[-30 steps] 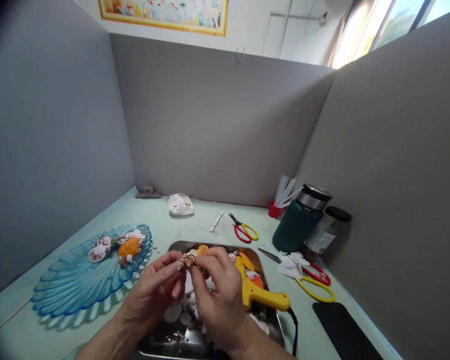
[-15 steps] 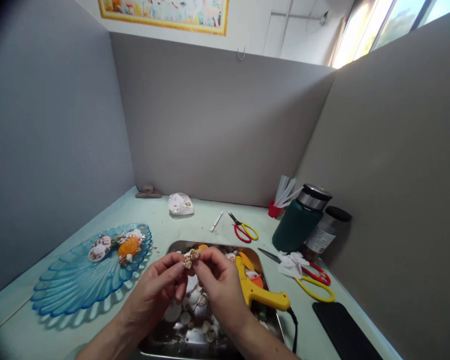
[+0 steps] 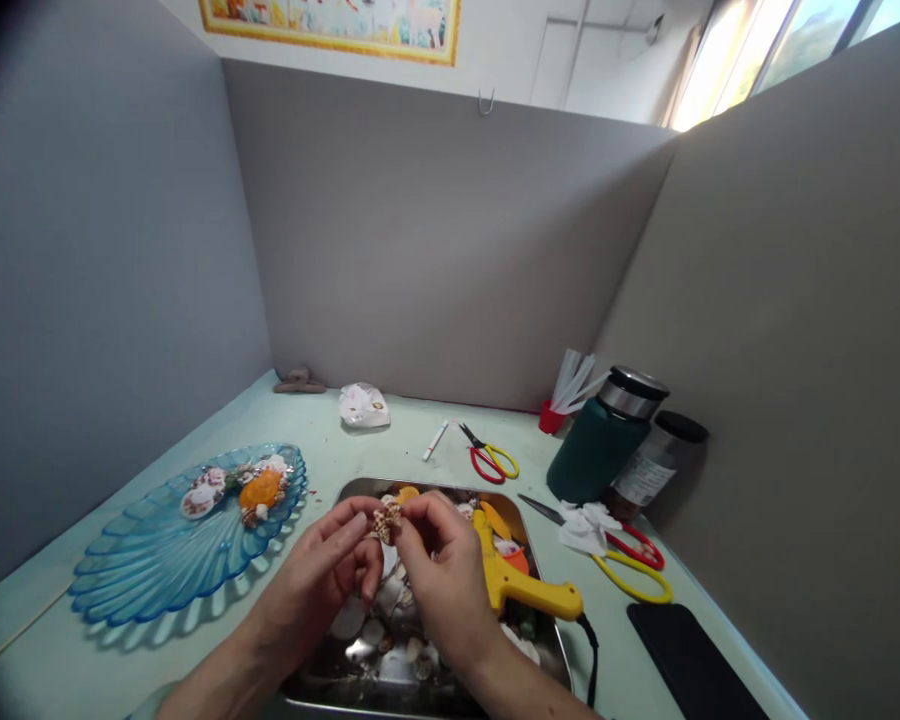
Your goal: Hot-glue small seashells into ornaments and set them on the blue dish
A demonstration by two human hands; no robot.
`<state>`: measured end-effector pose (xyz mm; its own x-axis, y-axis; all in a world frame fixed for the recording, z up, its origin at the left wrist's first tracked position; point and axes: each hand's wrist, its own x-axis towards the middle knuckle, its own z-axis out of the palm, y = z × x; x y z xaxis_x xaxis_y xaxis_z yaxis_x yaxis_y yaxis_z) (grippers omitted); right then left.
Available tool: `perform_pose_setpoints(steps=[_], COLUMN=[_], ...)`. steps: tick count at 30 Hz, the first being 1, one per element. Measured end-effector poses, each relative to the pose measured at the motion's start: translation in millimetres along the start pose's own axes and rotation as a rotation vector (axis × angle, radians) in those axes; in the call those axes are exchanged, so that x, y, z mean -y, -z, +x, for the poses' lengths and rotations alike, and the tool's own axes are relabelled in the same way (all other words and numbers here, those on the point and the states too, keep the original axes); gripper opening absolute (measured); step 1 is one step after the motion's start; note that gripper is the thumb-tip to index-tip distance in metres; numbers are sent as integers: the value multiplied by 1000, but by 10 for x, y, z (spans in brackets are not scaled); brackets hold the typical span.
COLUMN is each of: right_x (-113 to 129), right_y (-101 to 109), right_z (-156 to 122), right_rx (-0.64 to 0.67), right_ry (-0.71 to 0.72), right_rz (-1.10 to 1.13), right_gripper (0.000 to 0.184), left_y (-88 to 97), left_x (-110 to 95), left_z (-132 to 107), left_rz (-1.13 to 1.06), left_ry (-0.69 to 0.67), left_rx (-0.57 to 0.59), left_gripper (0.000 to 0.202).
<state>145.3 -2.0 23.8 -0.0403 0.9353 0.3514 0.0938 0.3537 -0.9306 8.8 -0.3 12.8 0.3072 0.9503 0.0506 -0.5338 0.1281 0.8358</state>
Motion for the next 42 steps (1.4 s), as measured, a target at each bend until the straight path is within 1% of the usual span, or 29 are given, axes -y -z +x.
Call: perform_pose_setpoints(steps=[2, 4, 12, 16, 25, 27, 30, 32, 35, 37, 39, 42], right_x=[-19, -23, 6, 8, 18, 26, 35, 41, 48, 50, 52, 64], right_y=[6, 9, 6, 10, 2, -6, -18, -24, -25, -20, -17, -21], right_z=[-14, -17, -22, -44, -38, -46, -58, -50, -7, 25, 41, 33], right_rx=[-1, -1, -3, -5, -7, -9, -6, -1, 4, 13, 26, 31], right_ry=[97, 175, 358, 410, 445, 411, 255, 101, -143, -258, -311, -319], right_rz=[-121, -194, -256, -259, -246, -252, -221, -110, 134, 267, 344, 350], right_gripper=[14, 12, 11, 12, 14, 13, 11, 13, 17, 19, 19, 21], left_y=[4, 13, 40, 35, 12, 8, 1, -2, -3, -3, -3, 1], left_x=[4, 9, 34, 32, -4, 1, 14, 19, 15, 9, 5, 3], left_z=[-1, -3, -20, -15, -15, -16, -12, -7, -5, -3, 4, 20], left_rz=[-3, -3, 1, 2, 9, 11, 12, -1, 6, 34, 57, 78], left_ry=[3, -3, -29, -36, -33, -33, -19, -9, -5, -11, -21, -37], left_rx=[-2, -3, 29, 27, 39, 36, 23, 23, 14, 9, -3, -32], left_gripper=[23, 21, 18, 17, 18, 18, 19, 23, 23, 21, 21, 18])
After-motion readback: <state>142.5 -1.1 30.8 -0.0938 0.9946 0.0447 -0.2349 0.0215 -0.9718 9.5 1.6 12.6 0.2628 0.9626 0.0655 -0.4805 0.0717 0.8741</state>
